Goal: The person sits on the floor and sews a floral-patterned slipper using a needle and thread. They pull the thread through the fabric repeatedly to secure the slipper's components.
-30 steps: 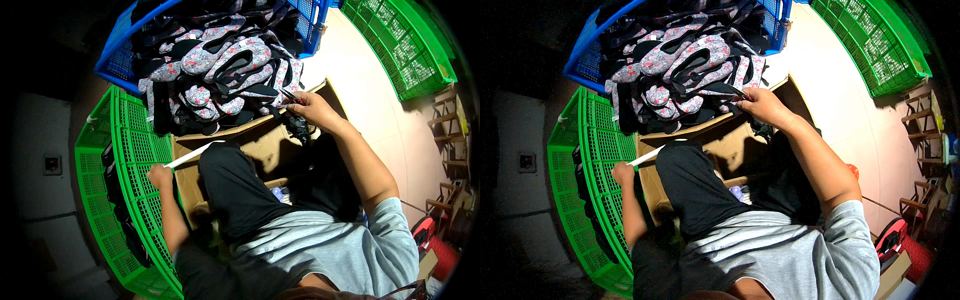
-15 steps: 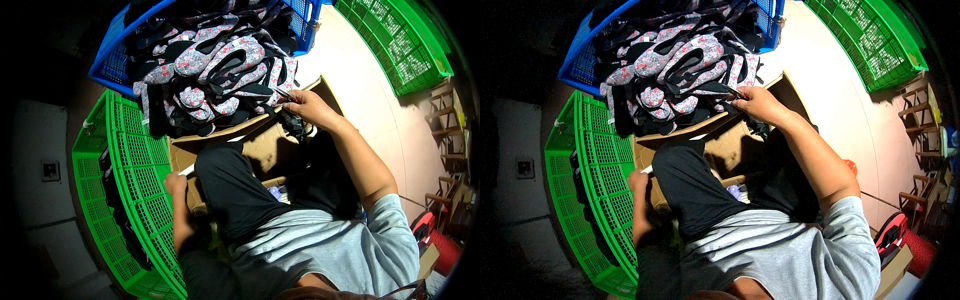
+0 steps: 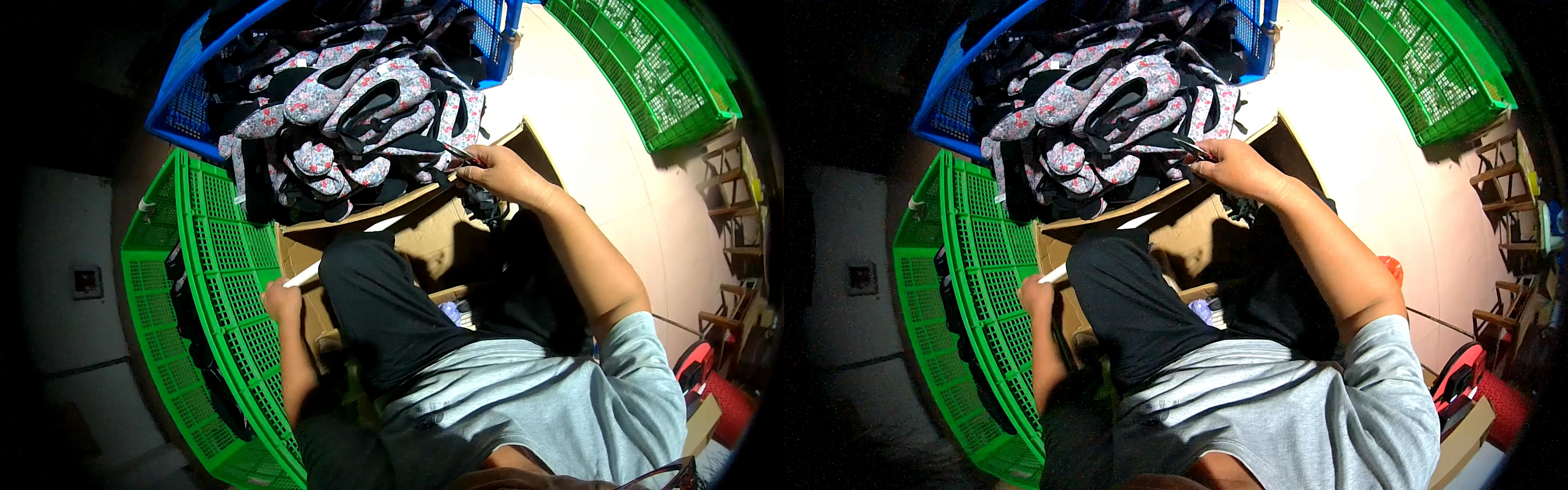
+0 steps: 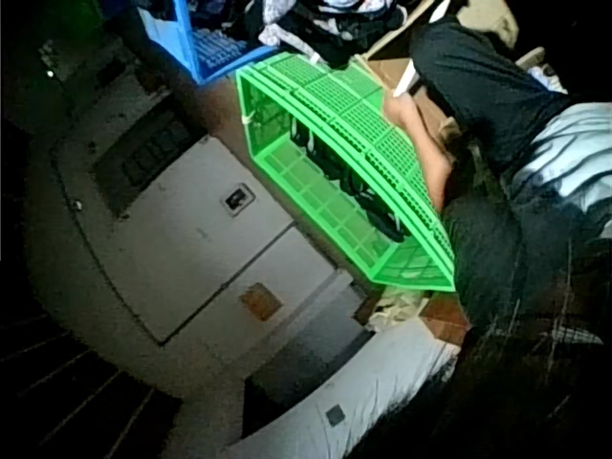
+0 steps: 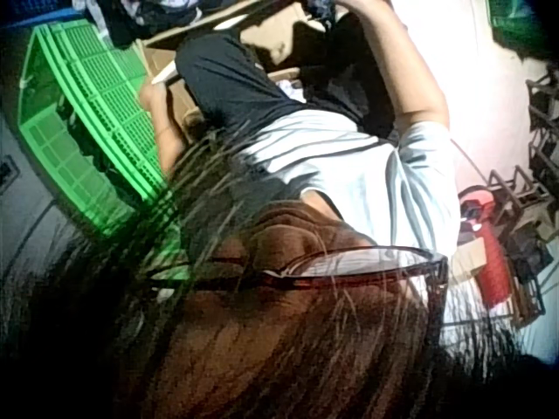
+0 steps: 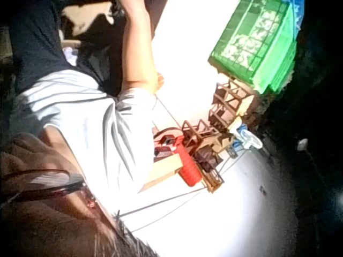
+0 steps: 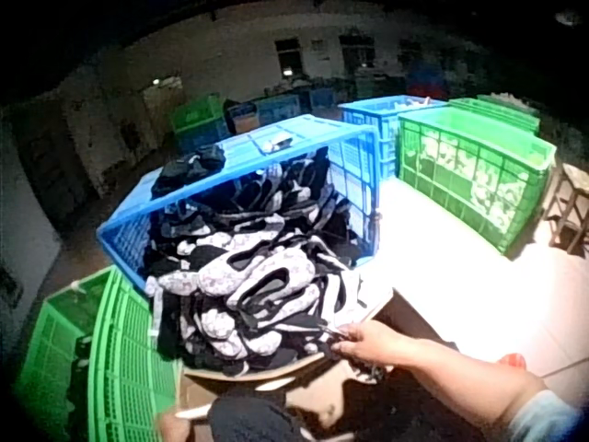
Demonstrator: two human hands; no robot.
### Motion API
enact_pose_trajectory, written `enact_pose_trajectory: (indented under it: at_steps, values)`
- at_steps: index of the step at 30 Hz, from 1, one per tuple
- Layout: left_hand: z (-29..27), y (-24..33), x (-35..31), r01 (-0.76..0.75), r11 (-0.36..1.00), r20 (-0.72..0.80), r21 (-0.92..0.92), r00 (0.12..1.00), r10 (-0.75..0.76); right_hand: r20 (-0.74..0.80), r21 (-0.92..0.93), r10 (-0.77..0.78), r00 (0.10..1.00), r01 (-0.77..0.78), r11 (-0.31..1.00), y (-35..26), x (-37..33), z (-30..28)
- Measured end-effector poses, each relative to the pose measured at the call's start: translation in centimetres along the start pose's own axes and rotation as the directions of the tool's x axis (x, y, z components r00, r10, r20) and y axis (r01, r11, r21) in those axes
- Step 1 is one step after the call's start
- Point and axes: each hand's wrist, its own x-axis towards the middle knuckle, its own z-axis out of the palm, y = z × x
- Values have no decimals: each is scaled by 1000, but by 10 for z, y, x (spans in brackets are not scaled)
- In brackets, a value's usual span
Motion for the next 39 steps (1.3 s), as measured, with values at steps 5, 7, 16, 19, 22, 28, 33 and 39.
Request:
enact_pose_trajectory:
  at_steps: [5,7,16,19,22,28,33,39]
  values:
    - [-23,-49,-10,61,996,39,60,997,-64,-5,-1,-37,999,37,999,9,1,2]
    - [-26,-58,-18,101,993,20,56,995,-102,4,2,-33,999,33,999,14,2,2]
    - [-23,-79,-37,240,970,57,34,969,-242,15,-27,-46,999,47,999,13,-1,3]
    - [-8,-73,-39,215,975,118,54,968,-220,26,-36,-6,1000,7,999,5,-4,1]
    - [-4,-44,-45,215,977,247,3,946,-209,28,-18,-27,999,28,999,13,-3,1]
    - [20,-24,-45,262,957,403,-123,895,-193,5,-31,-20,1000,21,999,12,-6,0]
    - [30,-1,-47,189,975,333,-112,932,-142,10,-35,-32,999,32,999,9,-5,-3]
    - [16,-34,-42,121,992,308,-37,946,-104,24,-46,-36,999,37,998,10,-5,0]
